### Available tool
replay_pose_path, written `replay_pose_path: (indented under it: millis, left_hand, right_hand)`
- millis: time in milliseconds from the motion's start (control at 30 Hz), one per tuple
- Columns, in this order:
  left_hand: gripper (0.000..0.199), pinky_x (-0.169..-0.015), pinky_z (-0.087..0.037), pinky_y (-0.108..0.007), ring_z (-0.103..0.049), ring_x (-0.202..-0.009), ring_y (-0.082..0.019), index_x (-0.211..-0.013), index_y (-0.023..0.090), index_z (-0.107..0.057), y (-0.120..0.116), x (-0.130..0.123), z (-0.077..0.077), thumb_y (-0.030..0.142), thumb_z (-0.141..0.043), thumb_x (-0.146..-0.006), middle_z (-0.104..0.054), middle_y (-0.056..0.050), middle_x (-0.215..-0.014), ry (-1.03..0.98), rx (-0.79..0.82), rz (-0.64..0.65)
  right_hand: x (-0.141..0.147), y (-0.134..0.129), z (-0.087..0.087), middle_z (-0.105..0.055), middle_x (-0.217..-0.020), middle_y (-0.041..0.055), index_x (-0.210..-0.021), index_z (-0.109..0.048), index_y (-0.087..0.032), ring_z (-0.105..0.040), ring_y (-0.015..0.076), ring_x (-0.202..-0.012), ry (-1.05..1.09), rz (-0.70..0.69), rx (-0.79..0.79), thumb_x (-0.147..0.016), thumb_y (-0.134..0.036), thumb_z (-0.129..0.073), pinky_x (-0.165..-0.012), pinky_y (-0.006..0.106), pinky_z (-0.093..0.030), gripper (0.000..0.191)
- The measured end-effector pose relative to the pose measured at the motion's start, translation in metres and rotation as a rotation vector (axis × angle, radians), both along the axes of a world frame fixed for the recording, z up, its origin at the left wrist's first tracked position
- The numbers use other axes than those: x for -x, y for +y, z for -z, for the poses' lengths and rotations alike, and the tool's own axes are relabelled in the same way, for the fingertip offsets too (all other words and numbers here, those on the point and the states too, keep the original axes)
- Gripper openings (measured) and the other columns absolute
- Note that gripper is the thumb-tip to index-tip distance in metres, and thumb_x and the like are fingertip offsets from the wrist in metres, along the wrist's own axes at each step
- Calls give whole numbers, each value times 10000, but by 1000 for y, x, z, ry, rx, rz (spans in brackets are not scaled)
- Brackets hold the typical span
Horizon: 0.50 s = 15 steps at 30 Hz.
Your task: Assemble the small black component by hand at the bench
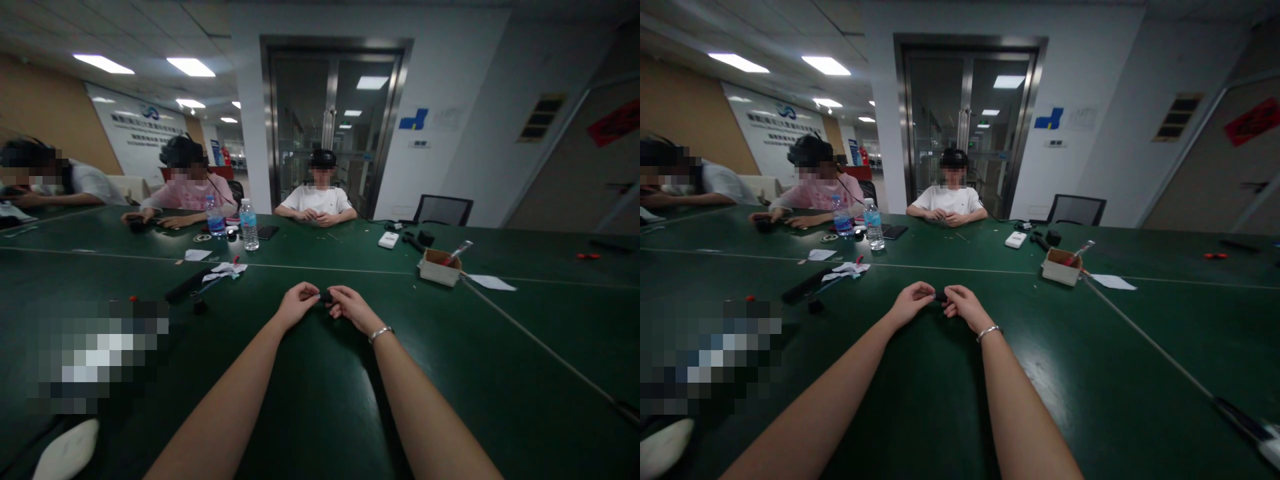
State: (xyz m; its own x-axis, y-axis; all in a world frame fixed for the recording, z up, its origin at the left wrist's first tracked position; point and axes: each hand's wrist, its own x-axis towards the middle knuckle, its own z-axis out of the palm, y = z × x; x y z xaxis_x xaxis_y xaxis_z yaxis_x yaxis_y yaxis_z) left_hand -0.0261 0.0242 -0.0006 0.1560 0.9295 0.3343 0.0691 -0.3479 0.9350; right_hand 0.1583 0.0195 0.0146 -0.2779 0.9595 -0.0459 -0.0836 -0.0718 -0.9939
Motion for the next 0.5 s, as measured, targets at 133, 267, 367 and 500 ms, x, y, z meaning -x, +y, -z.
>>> replay_pose_path:
  millis: [133, 267, 367, 500]
  left_hand:
    - [157, -866, -501, -347, -647, -839, -157, -837, 150, -623, -2, 0, -1, 208, -684, -703, -662, -47, -878, 1, 10, -32]
    - [171, -878, -497, -356, -646, -856, -163, -849, 151, -630, -2, 1, -2, 219, -689, -704, -667, -55, -900, 12, 13, -34]
    - [167, -876, -498, -355, -649, -853, -164, -847, 150, -629, -3, 1, -3, 227, -684, -710, -669, -53, -893, 18, 16, -18]
    - [160, -862, -504, -351, -650, -844, -167, -840, 151, -629, -2, 1, -3, 230, -684, -712, -668, -49, -877, 14, 16, -32]
  right_hand:
    - [-2, 0, 2, -626, -901, 41, -1107, -556, -182, -598, 59, -510, -32, -30, -93, -777, -124, -609, -454, 174, -500, 339]
    - [-3, 1, 5, -599, -1003, 49, -1167, -527, -213, -637, 76, -580, -12, -23, -109, -720, -111, -664, -518, 198, -540, 479]
    - [-1, 3, 5, -618, -814, 39, -1129, -532, -160, -615, 84, -524, -38, 2, -63, -818, -258, -608, -476, 192, -522, 336]
    - [0, 4, 6, -628, -930, 46, -1148, -522, -192, -595, 57, -492, -58, -21, -117, -780, -155, -603, -424, 164, -487, 378]
